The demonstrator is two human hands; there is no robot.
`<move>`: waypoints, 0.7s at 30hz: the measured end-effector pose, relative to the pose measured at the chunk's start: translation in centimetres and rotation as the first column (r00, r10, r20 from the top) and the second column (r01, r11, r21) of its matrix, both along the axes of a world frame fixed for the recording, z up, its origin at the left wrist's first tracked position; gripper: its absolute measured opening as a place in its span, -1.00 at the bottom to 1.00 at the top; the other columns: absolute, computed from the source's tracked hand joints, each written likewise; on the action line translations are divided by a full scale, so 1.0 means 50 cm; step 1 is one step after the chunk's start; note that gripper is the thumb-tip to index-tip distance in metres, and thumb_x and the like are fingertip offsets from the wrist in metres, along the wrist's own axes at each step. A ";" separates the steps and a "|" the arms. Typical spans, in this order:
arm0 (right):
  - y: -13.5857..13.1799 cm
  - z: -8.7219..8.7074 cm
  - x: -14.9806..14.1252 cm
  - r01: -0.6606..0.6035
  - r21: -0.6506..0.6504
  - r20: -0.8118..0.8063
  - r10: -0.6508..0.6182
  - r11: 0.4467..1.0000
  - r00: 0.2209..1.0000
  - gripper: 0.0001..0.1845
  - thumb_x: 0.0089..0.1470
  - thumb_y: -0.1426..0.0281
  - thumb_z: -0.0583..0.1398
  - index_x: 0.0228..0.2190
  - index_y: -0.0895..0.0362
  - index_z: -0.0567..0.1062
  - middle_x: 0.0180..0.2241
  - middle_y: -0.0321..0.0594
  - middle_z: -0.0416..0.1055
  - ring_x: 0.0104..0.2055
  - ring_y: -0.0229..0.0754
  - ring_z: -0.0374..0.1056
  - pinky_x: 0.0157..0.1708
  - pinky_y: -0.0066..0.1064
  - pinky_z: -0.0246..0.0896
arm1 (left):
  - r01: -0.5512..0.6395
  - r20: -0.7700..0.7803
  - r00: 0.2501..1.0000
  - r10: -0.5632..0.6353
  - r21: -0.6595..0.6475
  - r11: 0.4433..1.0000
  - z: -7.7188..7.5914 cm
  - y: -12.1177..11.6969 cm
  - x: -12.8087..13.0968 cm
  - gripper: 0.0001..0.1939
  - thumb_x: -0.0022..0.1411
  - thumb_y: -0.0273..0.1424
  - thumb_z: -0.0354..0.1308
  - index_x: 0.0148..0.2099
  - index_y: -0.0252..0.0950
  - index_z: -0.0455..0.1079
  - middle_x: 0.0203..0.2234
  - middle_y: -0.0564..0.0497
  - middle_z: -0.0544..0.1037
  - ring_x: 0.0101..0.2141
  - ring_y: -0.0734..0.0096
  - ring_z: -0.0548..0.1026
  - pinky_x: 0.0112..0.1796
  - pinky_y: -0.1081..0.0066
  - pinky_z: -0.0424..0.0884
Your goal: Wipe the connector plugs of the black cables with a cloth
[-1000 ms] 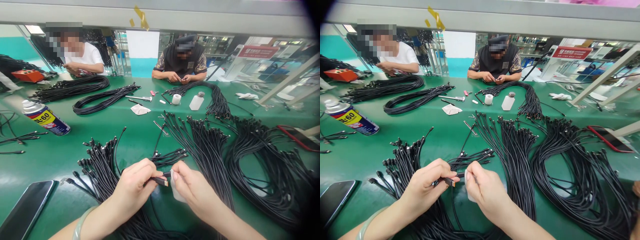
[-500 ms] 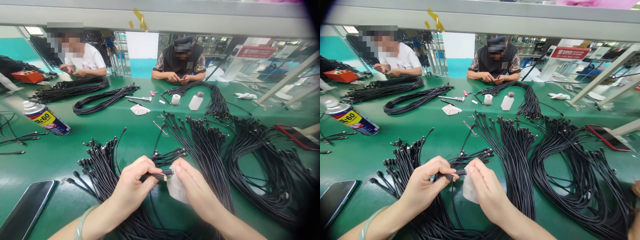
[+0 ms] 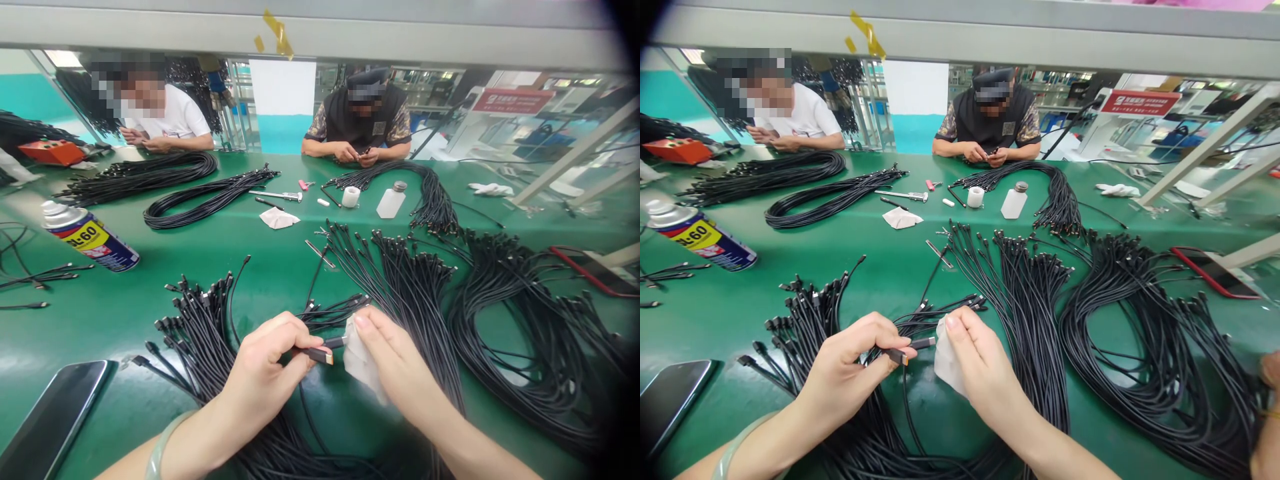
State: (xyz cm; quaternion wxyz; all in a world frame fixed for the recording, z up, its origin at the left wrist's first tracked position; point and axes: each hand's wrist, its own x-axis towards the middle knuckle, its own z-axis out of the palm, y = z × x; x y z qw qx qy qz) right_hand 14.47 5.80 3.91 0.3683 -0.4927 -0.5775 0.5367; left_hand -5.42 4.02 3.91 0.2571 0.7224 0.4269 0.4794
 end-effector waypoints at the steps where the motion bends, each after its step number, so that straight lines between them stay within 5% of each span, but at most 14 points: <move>1: 0.003 0.004 0.002 -0.012 -0.068 -0.067 0.007 0.998 0.998 -0.62 0.33 0.13 0.04 -0.47 0.08 0.26 -0.53 -0.38 0.12 -0.51 -0.26 0.05 -0.52 -0.45 0.01 | 0.001 -0.004 1.000 -0.001 0.003 1.000 0.001 0.000 0.000 -0.82 0.18 -0.66 0.22 -0.29 -0.27 0.50 -0.44 0.07 0.53 -0.40 0.51 0.53 -0.34 0.55 0.46; 9: 0.004 0.023 0.026 -0.202 -0.277 -0.216 0.144 0.940 0.966 -0.80 0.17 0.26 0.18 -0.39 0.14 0.39 -0.52 -0.36 0.27 -0.51 -0.31 0.09 -0.50 -0.48 -0.02 | -0.008 -0.127 0.992 0.021 0.101 0.995 -0.006 -0.002 -0.002 -0.82 0.19 -0.67 0.19 -0.28 -0.29 0.48 -0.49 0.07 0.50 -0.44 0.49 0.47 -0.41 0.52 0.40; 21: 0.013 0.008 0.019 -0.207 -0.147 -0.027 0.205 0.967 0.978 -0.76 0.21 0.21 0.18 -0.36 0.12 0.35 -0.53 -0.40 0.22 -0.52 -0.32 0.05 -0.54 -0.48 -0.07 | 0.024 -0.214 0.977 0.012 0.168 0.985 -0.019 0.004 -0.004 -0.81 0.23 -0.68 0.13 -0.27 -0.30 0.46 -0.48 0.06 0.50 -0.43 0.47 0.45 -0.38 0.48 0.36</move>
